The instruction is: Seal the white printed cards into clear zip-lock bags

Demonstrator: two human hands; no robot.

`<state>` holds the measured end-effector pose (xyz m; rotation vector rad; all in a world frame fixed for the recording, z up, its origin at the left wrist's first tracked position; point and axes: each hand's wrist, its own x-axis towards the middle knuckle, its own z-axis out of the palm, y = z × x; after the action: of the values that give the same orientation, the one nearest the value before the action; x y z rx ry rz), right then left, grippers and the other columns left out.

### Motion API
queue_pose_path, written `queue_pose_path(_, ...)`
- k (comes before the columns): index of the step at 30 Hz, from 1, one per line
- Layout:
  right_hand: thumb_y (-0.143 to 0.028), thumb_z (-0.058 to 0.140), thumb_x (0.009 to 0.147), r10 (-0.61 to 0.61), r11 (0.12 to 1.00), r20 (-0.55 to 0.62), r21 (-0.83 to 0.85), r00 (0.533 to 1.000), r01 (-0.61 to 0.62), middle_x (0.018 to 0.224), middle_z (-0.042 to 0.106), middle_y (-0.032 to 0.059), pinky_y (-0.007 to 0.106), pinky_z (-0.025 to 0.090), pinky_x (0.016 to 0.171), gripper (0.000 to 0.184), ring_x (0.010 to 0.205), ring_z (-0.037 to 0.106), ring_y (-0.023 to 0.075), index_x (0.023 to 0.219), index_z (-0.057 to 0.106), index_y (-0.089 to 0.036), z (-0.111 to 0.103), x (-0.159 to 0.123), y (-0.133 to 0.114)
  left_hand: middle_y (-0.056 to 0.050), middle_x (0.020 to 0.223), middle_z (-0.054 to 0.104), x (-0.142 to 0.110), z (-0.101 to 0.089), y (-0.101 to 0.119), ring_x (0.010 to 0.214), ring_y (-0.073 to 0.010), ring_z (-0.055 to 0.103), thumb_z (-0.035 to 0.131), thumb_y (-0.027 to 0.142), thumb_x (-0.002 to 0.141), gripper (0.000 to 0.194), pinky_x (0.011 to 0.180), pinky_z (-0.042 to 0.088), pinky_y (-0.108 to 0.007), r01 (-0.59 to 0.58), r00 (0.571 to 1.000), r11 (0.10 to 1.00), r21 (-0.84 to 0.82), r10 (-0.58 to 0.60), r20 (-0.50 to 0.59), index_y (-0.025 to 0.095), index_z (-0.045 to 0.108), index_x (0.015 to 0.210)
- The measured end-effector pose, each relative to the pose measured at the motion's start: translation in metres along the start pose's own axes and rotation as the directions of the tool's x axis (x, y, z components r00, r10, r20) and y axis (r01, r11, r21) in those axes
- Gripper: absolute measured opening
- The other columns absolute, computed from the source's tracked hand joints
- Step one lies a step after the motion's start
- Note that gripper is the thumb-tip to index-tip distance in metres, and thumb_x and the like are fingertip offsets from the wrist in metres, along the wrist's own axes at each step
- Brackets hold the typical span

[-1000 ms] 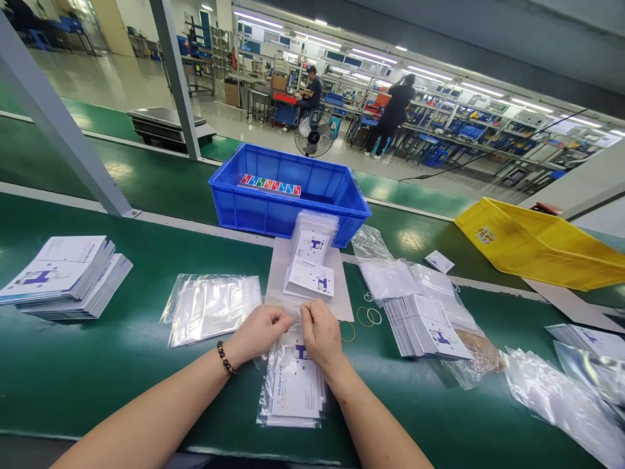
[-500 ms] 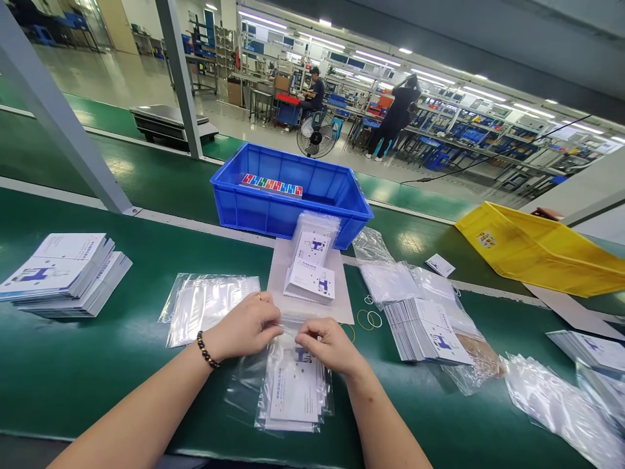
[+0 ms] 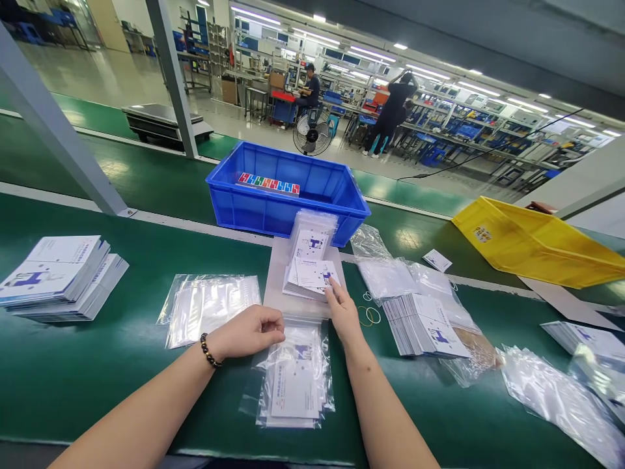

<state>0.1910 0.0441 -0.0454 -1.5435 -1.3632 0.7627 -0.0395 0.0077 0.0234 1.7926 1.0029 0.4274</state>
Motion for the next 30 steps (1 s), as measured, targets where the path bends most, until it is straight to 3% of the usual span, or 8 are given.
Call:
queue_pose_path(5, -0.037, 0.060, 0.072, 0.091, 0.922, -0.304, 0.385, 0.948, 0.035, 0.112, 0.061, 0.0095, 0.042, 0.044, 0.091, 0.042, 0.104, 0.056, 0.0216, 0.107, 0.060, -0.015, -0.005, -0.001, -0.014, 0.001, 0.064, 0.056, 0.004, 0.008, -0.002, 0.062, -0.0129, 0.050, 0.050, 0.024, 0.072, 0.014, 0.058, 0.038, -0.022, -0.001, 1.000, 1.000, -0.022, 0.001, -0.003, 0.016, 0.057, 0.063)
queue_pose_path(7, -0.036, 0.064, 0.068, 0.152, 0.859, -0.335, 0.510, 0.930, 0.043, 0.095, 0.068, 0.0071, 0.040, 0.051, 0.079, 0.036, 0.085, 0.063, 0.0194, 0.097, 0.064, -0.015, -0.005, -0.003, -0.022, 0.000, 0.068, 0.058, 0.005, 0.010, -0.004, 0.065, -0.0138, 0.051, 0.049, 0.024, 0.073, 0.014, 0.061, 0.039, -0.023, -0.001, 1.000, 0.999, -0.037, 0.001, -0.004, 0.017, 0.058, 0.064)
queue_pose_path(12, -0.029, 0.072, 0.057, 0.183, 0.818, -0.132, 0.571, 0.974, -0.077, 0.065, 0.066, 0.0014, 0.031, 0.054, 0.055, 0.022, 0.056, 0.061, 0.0142, 0.072, 0.065, -0.015, -0.006, -0.011, -0.038, -0.003, 0.078, 0.061, 0.008, 0.011, -0.008, 0.073, -0.0162, 0.055, 0.052, 0.025, 0.073, 0.014, 0.068, 0.042, -0.026, 0.032, 0.997, 0.990, -0.136, -0.042, -0.069, 0.016, 0.062, 0.067)
queue_pose_path(20, -0.028, 0.064, 0.066, 0.007, 0.927, 0.149, 0.370, 0.989, -0.063, 0.062, 0.060, -0.0013, 0.025, 0.044, 0.051, 0.016, 0.052, 0.051, 0.0100, 0.079, 0.064, -0.018, -0.019, -0.016, -0.048, -0.002, 0.074, 0.062, 0.009, 0.012, -0.007, 0.069, -0.0149, 0.055, 0.056, 0.023, 0.071, 0.013, 0.062, 0.042, -0.025, 0.022, 0.994, 0.973, -0.231, -0.047, -0.102, 0.015, 0.064, 0.064)
queue_pose_path(22, -0.028, 0.062, 0.069, -0.064, 0.962, 0.334, 0.270, 0.940, -0.030, 0.064, 0.059, -0.0003, 0.026, 0.044, 0.057, 0.011, 0.057, 0.051, 0.0110, 0.072, 0.066, -0.018, -0.020, -0.018, -0.051, -0.002, 0.072, 0.061, 0.010, 0.015, -0.007, 0.066, -0.0144, 0.054, 0.055, 0.025, 0.072, 0.015, 0.061, 0.042, -0.024, 0.010, 0.991, 0.972, -0.236, -0.041, -0.127, 0.015, 0.064, 0.064)
queue_pose_path(25, -0.029, 0.061, 0.072, -0.157, 0.981, 0.639, 0.192, 0.753, 0.041, 0.074, 0.056, 0.0015, 0.027, 0.043, 0.066, 0.014, 0.070, 0.052, 0.0132, 0.067, 0.067, -0.018, -0.018, -0.024, -0.057, -0.003, 0.073, 0.059, 0.010, 0.021, -0.007, 0.069, -0.0146, 0.054, 0.055, 0.026, 0.073, 0.016, 0.065, 0.043, -0.026, -0.063, 0.979, 0.966, -0.251, 0.011, -0.205, 0.016, 0.064, 0.065)
queue_pose_path(27, -0.030, 0.062, 0.071, -0.154, 0.984, 0.742, 0.174, 0.652, 0.034, 0.075, 0.054, 0.0010, 0.027, 0.042, 0.067, 0.013, 0.071, 0.051, 0.0131, 0.066, 0.067, -0.019, -0.016, -0.028, -0.059, -0.003, 0.076, 0.058, 0.011, 0.024, -0.007, 0.073, -0.0149, 0.054, 0.055, 0.026, 0.073, 0.016, 0.069, 0.043, -0.026, -0.103, 0.969, 0.959, -0.263, 0.037, -0.243, 0.016, 0.063, 0.063)
queue_pose_path(30, -0.027, 0.061, 0.072, -0.093, 0.990, 0.750, 0.140, 0.655, -0.020, 0.071, 0.053, -0.0002, 0.027, 0.041, 0.066, 0.010, 0.066, 0.050, 0.0123, 0.068, 0.065, -0.019, -0.015, -0.031, -0.060, -0.004, 0.086, 0.059, 0.012, 0.027, -0.008, 0.074, -0.0150, 0.055, 0.060, 0.027, 0.069, 0.013, 0.068, 0.045, -0.027, -0.036, 0.971, 0.931, -0.363, -0.053, -0.232, 0.017, 0.063, 0.076)
